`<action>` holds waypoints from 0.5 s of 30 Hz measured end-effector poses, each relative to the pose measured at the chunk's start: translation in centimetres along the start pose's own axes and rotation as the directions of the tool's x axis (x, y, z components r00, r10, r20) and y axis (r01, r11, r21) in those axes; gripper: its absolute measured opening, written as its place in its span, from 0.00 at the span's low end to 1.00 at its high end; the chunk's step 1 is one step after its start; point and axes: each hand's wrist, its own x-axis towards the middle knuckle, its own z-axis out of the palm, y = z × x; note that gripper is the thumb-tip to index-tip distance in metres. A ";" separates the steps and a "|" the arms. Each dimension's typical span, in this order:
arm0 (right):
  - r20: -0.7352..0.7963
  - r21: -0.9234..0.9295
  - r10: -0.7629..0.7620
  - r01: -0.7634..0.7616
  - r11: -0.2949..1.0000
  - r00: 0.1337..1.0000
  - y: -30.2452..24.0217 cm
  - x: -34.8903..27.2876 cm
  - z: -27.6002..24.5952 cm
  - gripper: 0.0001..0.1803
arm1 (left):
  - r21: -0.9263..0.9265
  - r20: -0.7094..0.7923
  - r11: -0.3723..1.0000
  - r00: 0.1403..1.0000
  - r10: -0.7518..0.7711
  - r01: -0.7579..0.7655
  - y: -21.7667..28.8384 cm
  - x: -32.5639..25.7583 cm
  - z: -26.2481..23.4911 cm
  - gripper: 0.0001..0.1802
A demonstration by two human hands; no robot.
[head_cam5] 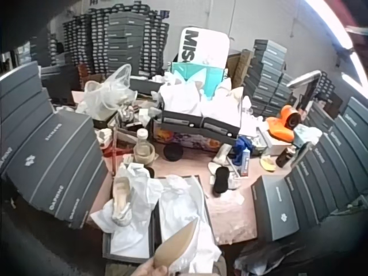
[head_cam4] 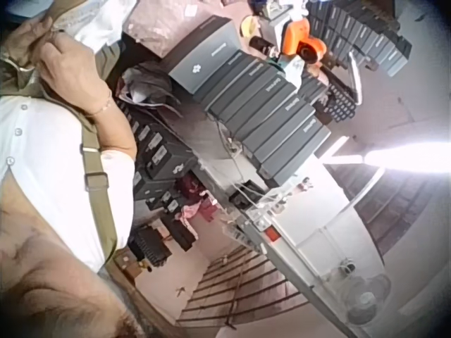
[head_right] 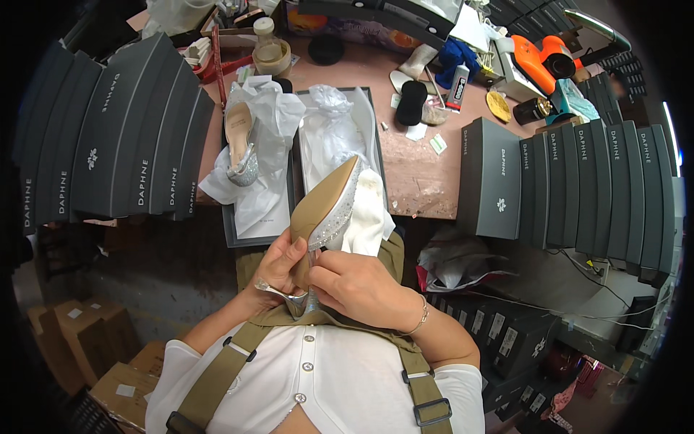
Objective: Inspecting high-heeled shoes, cleaning them with a sponge and adhesive, and wrapping them in tissue paper for packaging.
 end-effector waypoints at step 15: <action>-0.592 0.160 0.014 0.101 0.982 0.806 4.0 27.9 -14.8 0.10 | -0.059 -0.006 0.980 0.982 0.190 -0.190 6.3 -0.6 -2.5 0.30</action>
